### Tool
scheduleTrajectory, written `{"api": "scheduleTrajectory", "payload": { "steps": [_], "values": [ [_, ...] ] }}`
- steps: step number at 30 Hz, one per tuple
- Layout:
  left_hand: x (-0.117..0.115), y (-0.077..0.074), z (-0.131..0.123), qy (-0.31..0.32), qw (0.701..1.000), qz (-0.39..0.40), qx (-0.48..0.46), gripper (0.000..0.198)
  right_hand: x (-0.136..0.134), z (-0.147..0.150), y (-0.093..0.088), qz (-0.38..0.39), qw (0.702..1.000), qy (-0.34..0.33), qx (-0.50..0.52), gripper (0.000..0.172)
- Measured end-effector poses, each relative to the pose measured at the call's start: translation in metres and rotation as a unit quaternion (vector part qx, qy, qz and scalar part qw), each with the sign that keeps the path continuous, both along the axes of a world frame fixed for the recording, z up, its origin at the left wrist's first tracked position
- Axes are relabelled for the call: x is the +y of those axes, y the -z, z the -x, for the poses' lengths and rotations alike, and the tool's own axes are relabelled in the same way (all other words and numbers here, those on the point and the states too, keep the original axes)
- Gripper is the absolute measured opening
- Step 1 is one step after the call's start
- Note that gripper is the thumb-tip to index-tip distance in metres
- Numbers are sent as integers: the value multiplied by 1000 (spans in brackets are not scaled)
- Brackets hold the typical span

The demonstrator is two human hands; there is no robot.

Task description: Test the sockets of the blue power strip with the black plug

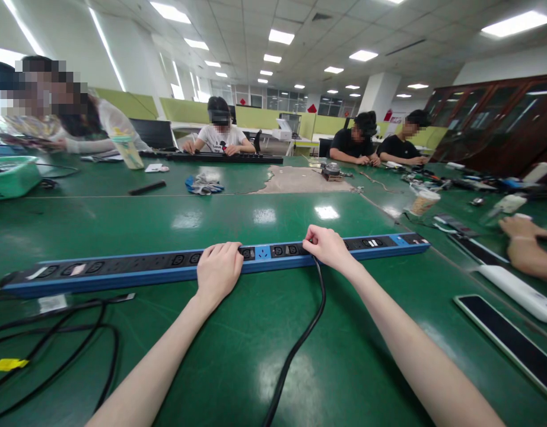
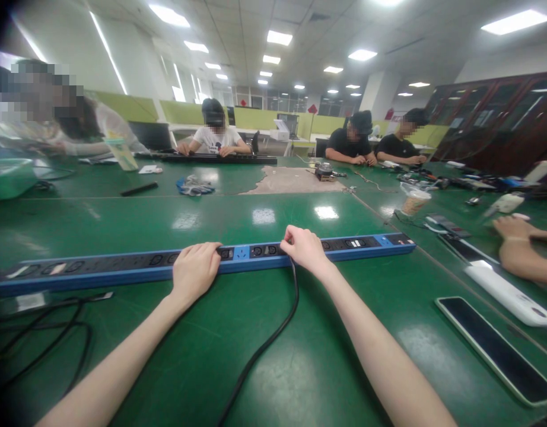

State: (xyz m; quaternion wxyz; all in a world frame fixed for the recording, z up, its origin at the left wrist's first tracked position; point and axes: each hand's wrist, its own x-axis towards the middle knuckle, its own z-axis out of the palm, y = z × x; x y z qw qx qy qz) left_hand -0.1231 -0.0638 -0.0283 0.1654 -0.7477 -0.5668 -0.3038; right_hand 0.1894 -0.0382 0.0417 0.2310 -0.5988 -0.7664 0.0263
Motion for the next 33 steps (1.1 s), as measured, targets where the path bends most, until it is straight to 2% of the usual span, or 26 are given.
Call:
{"api": "scheduleTrajectory", "payload": {
  "steps": [9,16,26,33],
  "values": [
    [0,0,-1,2,1000,-7,4,35,-9,10,-5,15,996,41,-83,12],
    [-2,-2,-2,2,1000,-11,9,35,-15,9,-15,43,991,16,-128,16],
    [-2,-2,-2,-2,1000,-1,6,35,-19,15,-12,34,988,25,-150,19],
    [0,0,-1,-3,1000,-5,17,34,-1,12,-15,55,987,-8,-148,14]
  ]
}}
